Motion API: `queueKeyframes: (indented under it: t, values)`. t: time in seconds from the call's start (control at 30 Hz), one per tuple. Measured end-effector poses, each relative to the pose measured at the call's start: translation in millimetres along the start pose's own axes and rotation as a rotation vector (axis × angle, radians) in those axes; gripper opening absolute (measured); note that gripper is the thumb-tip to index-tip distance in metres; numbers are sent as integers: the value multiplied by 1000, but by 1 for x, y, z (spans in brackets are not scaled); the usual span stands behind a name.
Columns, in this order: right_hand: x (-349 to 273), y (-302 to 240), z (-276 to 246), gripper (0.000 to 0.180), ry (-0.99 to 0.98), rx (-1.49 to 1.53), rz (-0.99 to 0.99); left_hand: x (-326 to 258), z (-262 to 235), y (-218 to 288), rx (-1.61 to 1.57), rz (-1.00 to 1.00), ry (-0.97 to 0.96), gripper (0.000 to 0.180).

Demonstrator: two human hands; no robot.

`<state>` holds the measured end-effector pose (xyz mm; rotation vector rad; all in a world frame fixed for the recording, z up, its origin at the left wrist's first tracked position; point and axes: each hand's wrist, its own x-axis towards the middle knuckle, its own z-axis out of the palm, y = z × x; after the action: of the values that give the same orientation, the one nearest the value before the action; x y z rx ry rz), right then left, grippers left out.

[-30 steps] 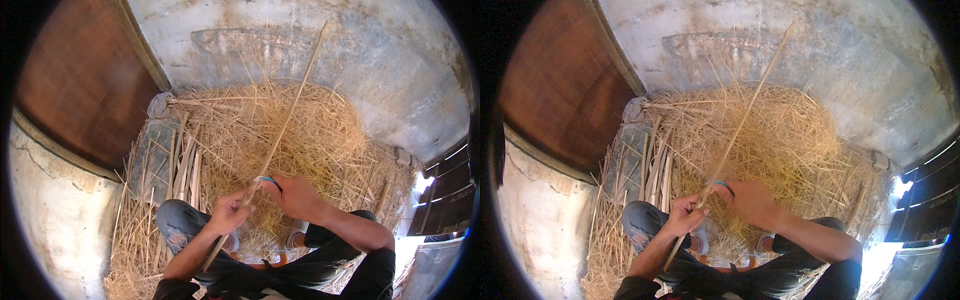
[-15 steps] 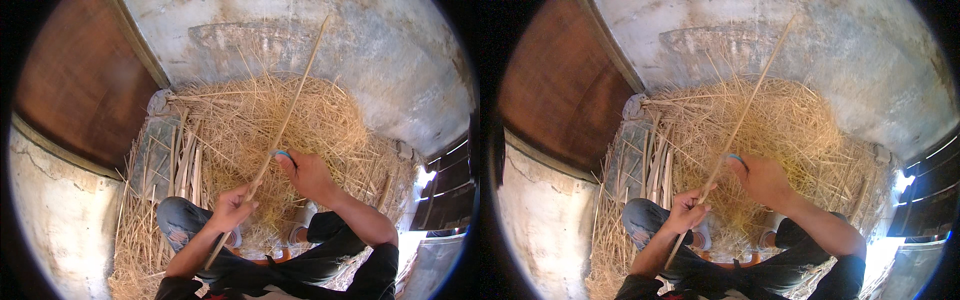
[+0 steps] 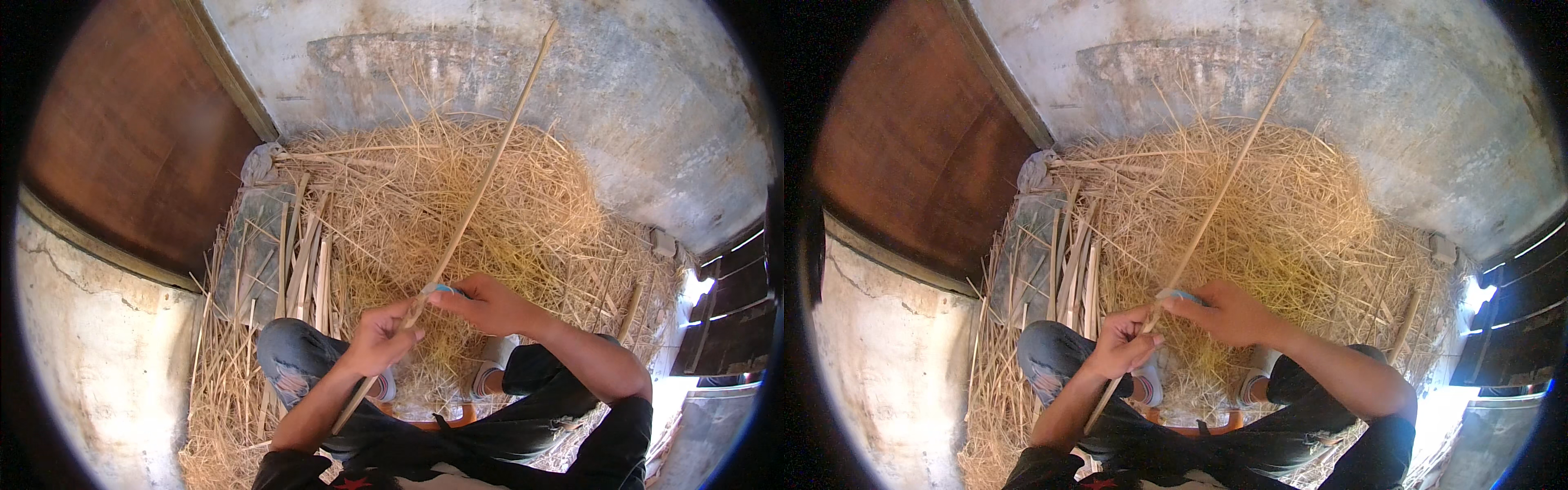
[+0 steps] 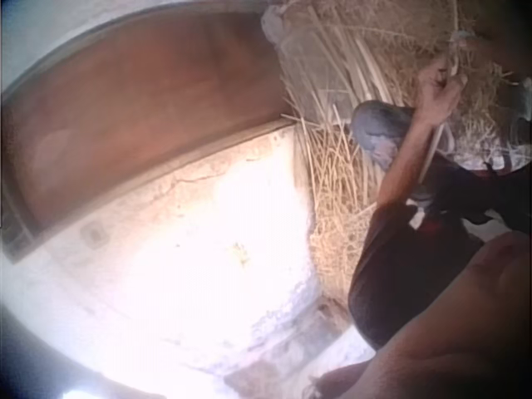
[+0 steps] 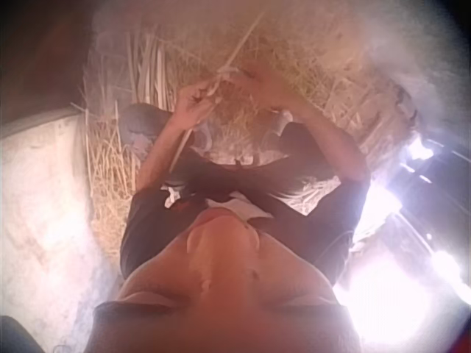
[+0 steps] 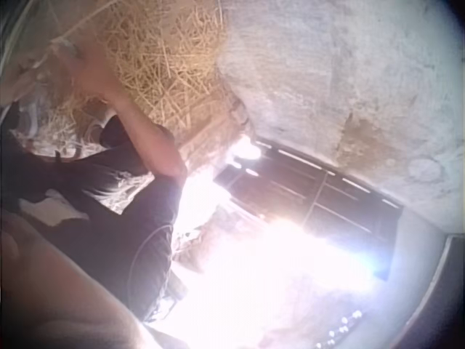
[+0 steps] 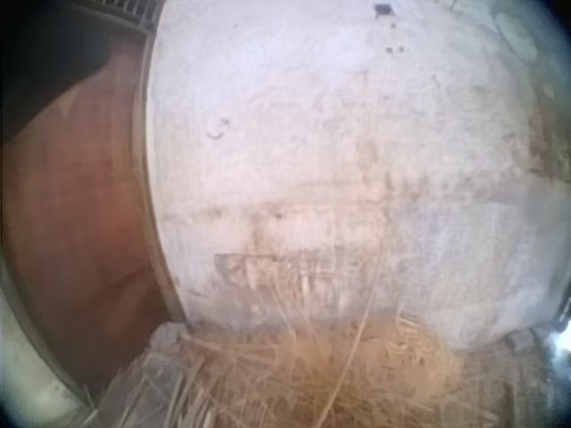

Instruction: The person sits on a bed of straw and uses a large knife to split a long wooden stick into thinner strips. They then use a utility knife to shave and smooth the surface of the stick, removing bark and refining its shape.

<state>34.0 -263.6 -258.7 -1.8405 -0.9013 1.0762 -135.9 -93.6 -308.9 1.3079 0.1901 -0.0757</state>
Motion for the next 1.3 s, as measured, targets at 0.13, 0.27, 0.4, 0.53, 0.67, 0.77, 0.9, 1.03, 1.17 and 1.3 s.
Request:
queueKeyframes:
  t: [0.13,0.27,0.4,0.53,0.67,0.77,0.9,1.03,1.17,1.3]
  values:
    - [0,16,5,52,222,-258,-251,1,2,1,2,10,-12,45]
    - [-9,-8,10,61,300,-467,-189,1,3,-2,90,28,41,44]
    - [-5,5,16,65,258,-437,-153,3,4,-4,114,13,51,43]
    - [1,10,4,63,84,-225,-60,4,0,-5,107,-27,21,43]
    - [5,17,-2,70,-54,-118,-41,0,2,-1,33,-49,-8,44]
    - [4,16,-7,72,-182,-66,18,-2,3,-1,-36,-46,-58,45]
    - [2,11,-16,59,-359,-23,67,-6,5,5,0,-28,-146,48]
    - [1,11,-22,55,-459,-33,51,-9,13,6,-6,21,-158,51]
    - [0,11,-24,53,-500,-89,61,-10,7,3,106,-2,-184,55]
    - [-3,5,-18,65,-514,-64,56,-10,7,3,173,88,-183,58]
